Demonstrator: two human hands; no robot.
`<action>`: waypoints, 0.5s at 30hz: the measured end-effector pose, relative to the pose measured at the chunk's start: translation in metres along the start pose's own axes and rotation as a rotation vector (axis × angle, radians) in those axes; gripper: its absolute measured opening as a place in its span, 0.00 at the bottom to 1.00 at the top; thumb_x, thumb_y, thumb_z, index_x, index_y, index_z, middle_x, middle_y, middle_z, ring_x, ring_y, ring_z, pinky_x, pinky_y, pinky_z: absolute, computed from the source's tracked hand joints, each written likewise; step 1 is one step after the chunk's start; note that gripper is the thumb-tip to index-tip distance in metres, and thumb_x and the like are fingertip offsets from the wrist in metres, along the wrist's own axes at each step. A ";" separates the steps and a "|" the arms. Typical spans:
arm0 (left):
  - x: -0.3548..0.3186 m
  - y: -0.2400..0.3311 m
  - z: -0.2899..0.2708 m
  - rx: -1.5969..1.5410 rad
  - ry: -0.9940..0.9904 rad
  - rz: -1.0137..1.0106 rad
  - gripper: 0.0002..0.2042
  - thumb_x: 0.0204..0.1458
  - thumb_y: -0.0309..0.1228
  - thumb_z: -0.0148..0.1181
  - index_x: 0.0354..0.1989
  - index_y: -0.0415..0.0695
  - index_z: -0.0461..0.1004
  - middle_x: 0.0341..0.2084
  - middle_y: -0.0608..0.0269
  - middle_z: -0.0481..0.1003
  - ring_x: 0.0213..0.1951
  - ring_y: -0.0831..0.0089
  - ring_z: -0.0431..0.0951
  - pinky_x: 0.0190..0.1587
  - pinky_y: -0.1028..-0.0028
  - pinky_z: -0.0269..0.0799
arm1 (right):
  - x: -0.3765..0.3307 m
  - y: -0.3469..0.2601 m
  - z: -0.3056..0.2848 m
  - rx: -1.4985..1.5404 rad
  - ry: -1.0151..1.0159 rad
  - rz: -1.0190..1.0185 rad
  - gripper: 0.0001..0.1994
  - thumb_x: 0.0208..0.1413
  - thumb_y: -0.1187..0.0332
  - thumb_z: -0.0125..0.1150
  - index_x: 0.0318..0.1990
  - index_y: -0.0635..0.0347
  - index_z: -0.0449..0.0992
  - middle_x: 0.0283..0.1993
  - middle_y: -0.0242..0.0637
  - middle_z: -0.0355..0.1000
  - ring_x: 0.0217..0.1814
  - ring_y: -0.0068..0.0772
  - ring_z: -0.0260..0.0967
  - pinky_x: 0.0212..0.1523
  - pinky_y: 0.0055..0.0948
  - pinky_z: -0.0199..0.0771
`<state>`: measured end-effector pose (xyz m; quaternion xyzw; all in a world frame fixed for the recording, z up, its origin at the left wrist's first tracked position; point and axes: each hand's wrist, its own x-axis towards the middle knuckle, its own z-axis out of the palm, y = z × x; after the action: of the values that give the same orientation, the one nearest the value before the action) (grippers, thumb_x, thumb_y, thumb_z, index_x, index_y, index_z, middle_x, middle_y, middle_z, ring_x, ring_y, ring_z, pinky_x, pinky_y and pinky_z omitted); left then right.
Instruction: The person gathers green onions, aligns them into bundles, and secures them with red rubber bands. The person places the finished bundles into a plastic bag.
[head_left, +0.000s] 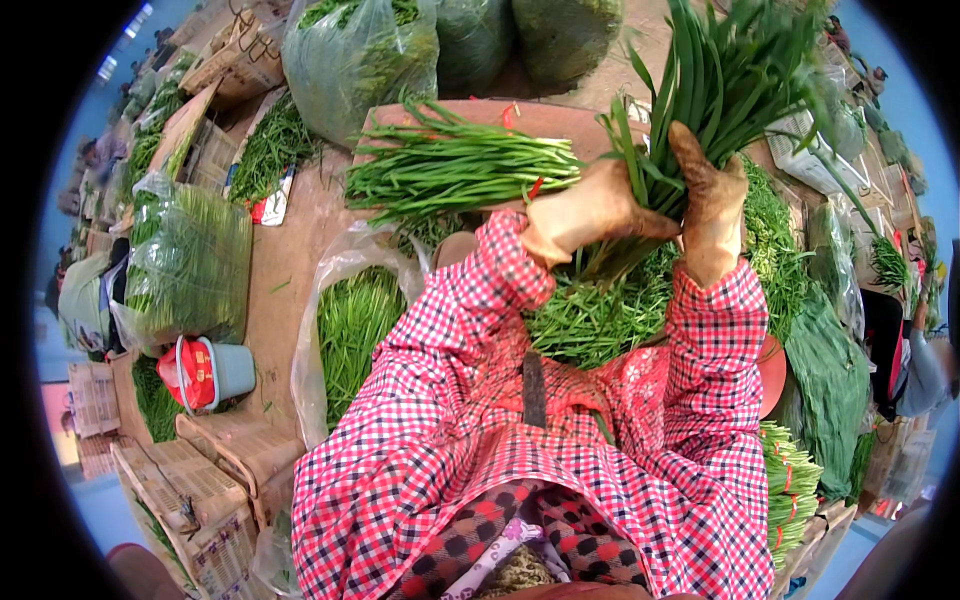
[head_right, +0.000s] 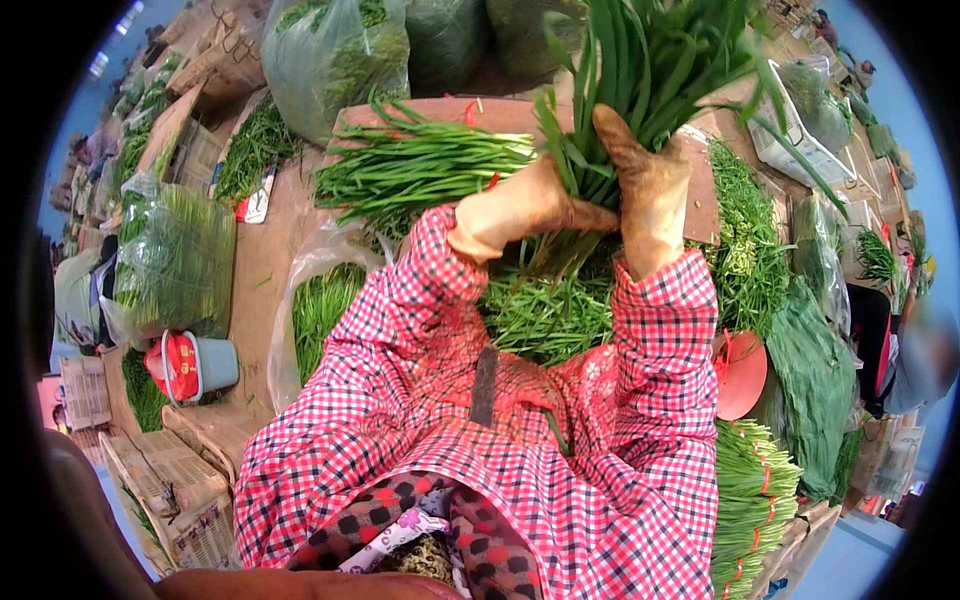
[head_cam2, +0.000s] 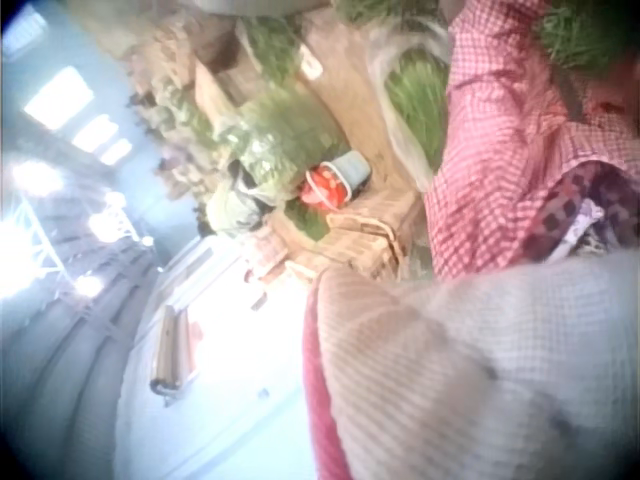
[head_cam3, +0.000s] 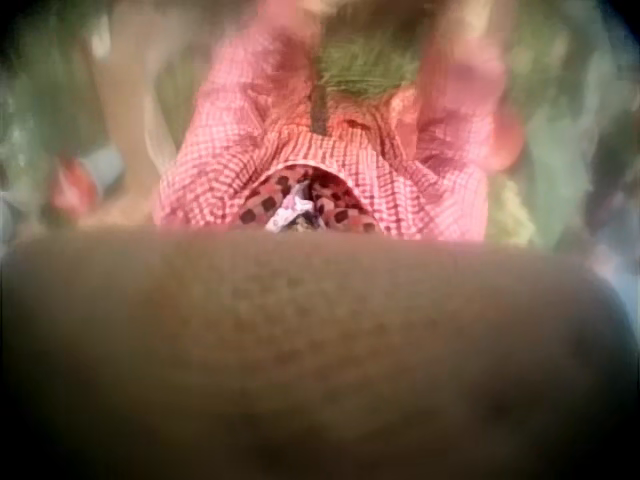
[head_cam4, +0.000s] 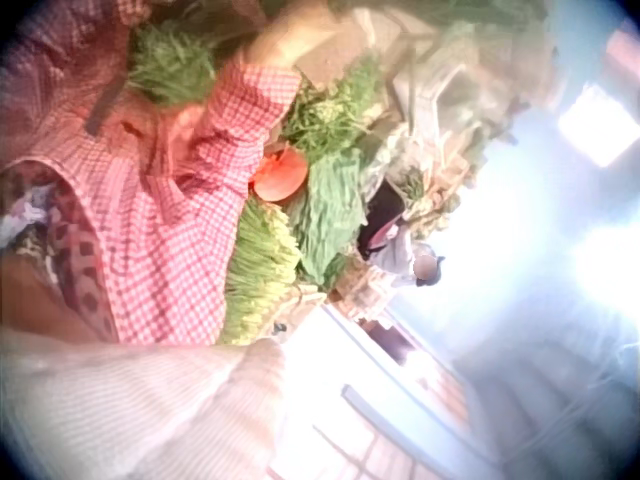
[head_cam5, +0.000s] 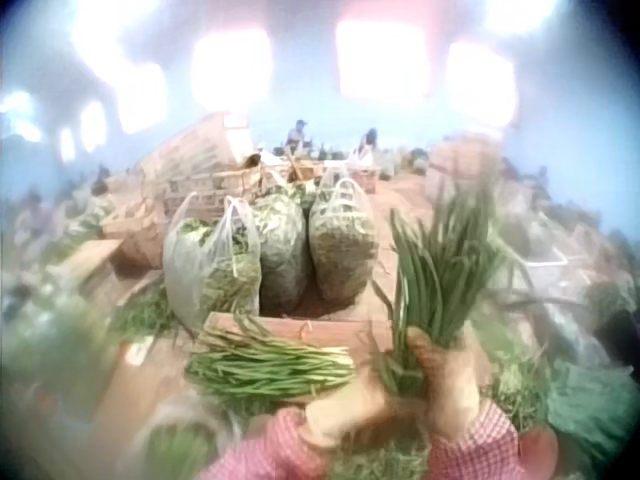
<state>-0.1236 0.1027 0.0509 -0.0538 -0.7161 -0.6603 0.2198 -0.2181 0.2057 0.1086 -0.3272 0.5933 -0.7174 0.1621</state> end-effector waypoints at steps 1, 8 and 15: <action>0.018 0.007 -0.005 0.106 -0.029 0.065 0.27 0.40 0.29 0.74 0.51 0.36 0.72 0.42 0.55 0.78 0.45 0.71 0.76 0.49 0.69 0.71 | 0.015 -0.007 -0.002 -0.082 0.006 -0.071 0.24 0.47 0.61 0.74 0.48 0.69 0.76 0.41 0.38 0.79 0.36 0.22 0.73 0.37 0.24 0.74; 0.098 -0.044 -0.031 0.400 0.031 0.180 0.23 0.43 0.34 0.72 0.48 0.38 0.75 0.39 0.50 0.79 0.41 0.62 0.78 0.45 0.65 0.72 | 0.079 0.026 -0.024 -0.159 -0.004 -0.202 0.24 0.49 0.63 0.74 0.51 0.66 0.75 0.43 0.37 0.79 0.38 0.27 0.76 0.37 0.27 0.77; 0.105 -0.079 -0.037 0.706 0.062 0.223 0.13 0.50 0.29 0.60 0.43 0.36 0.75 0.37 0.45 0.76 0.41 0.54 0.76 0.43 0.63 0.71 | 0.080 0.044 -0.039 0.111 -0.357 -0.070 0.23 0.51 0.72 0.70 0.54 0.65 0.71 0.48 0.41 0.76 0.40 0.34 0.77 0.34 0.33 0.84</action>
<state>-0.2383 0.0345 0.0194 -0.0323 -0.8825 -0.3460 0.3170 -0.3095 0.1745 0.0858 -0.4604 0.5027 -0.6848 0.2576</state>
